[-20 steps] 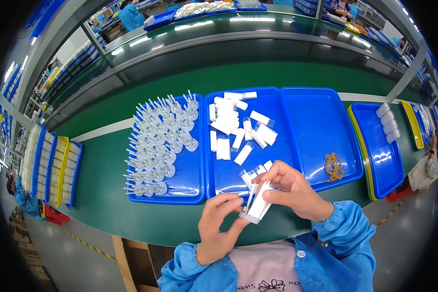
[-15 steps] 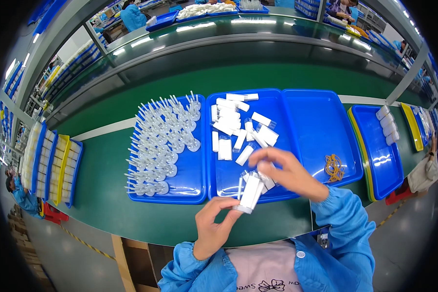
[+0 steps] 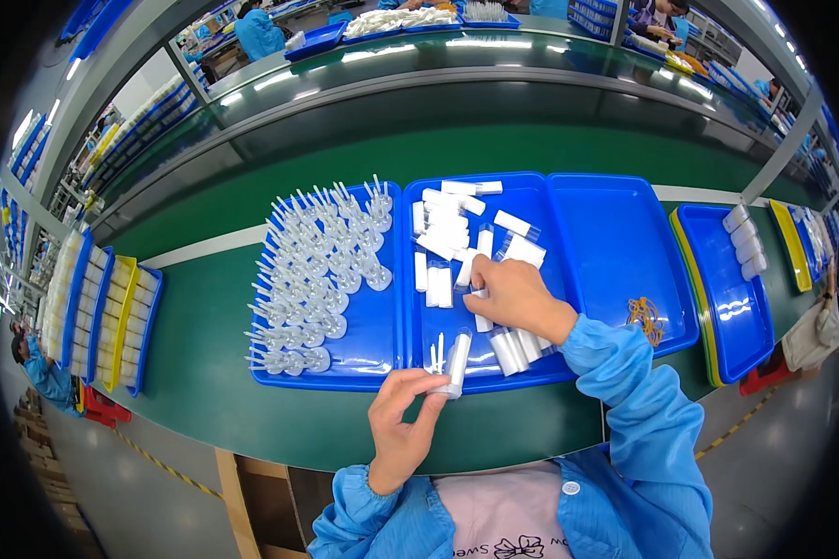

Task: Assembling plastic medical swab components into sets and securing them with rubber bands.

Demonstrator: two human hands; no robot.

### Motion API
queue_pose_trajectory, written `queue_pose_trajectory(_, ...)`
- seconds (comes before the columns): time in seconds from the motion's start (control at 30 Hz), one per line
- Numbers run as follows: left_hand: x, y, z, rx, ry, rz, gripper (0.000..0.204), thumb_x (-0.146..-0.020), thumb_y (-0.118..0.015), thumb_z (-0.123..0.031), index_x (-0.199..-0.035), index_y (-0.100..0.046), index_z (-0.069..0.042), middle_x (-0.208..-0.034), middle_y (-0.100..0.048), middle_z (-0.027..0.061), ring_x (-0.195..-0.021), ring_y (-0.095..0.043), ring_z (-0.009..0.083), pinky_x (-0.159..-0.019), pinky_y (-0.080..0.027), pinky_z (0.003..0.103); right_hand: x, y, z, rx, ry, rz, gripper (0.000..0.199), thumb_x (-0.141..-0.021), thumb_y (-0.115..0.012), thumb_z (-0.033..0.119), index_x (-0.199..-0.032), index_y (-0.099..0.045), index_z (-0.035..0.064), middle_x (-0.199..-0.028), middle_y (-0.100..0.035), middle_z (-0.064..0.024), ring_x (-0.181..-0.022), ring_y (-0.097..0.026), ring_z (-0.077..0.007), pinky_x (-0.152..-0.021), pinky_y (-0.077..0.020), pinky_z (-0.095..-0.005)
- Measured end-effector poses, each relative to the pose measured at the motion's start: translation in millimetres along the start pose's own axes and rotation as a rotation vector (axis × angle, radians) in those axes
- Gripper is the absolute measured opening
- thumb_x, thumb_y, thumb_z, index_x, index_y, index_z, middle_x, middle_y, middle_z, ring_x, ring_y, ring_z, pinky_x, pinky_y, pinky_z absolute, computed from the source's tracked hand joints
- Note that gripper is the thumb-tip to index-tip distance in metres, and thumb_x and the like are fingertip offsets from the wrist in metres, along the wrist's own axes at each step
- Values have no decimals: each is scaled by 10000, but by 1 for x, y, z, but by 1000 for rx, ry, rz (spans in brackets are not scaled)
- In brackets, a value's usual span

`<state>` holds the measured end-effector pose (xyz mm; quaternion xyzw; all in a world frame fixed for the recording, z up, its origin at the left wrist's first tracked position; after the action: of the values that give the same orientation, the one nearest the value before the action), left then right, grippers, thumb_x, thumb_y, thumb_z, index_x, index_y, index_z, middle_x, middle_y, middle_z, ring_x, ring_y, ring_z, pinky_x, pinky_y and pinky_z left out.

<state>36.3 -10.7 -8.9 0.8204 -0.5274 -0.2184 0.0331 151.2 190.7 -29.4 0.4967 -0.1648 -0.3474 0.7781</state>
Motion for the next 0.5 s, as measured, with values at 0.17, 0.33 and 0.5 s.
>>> queue_pose_trajectory(0.17,0,-1,-2,29,-17,35,142,-819,-684,-16,-959,-702,-17,-944,-616,98,-858,-591,182,-763,-467,278,8,12,-14,-1064,-139,-4,224,-853,-656,133,-984,-487,69,-769,-626,-86,-684,-626,-141,-618,-494,-277)
queue_pose_trajectory(0.33,1,-5,-5,99,0,56,134,-836,-671,-8,-967,-700,-13,-965,-605,96,-869,-583,179,-763,-463,277,23,30,0,-1459,-230,90,273,-911,-599,116,-1153,-477,83,-945,-635,-105,-779,-629,-141,-699,-517,-259)
queue_pose_trajectory(0.5,0,-10,-2,285,65,45,155,-858,-664,-24,-1008,-701,-17,-985,-605,87,-899,-591,167,-778,-475,266,30,27,6,-1594,-178,151,387,-916,-617,162,-1256,-457,70,-1023,-619,-109,-871,-625,-159,-753,-516,-262)
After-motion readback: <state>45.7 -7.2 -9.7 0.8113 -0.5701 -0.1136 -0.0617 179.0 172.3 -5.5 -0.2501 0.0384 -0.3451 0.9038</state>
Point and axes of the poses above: each hand's wrist, its own x-axis away from the middle knuckle, its own y-axis out of the back of the hand, z = x × y, the point moved 4 cm from there along -x, towards the middle knuckle
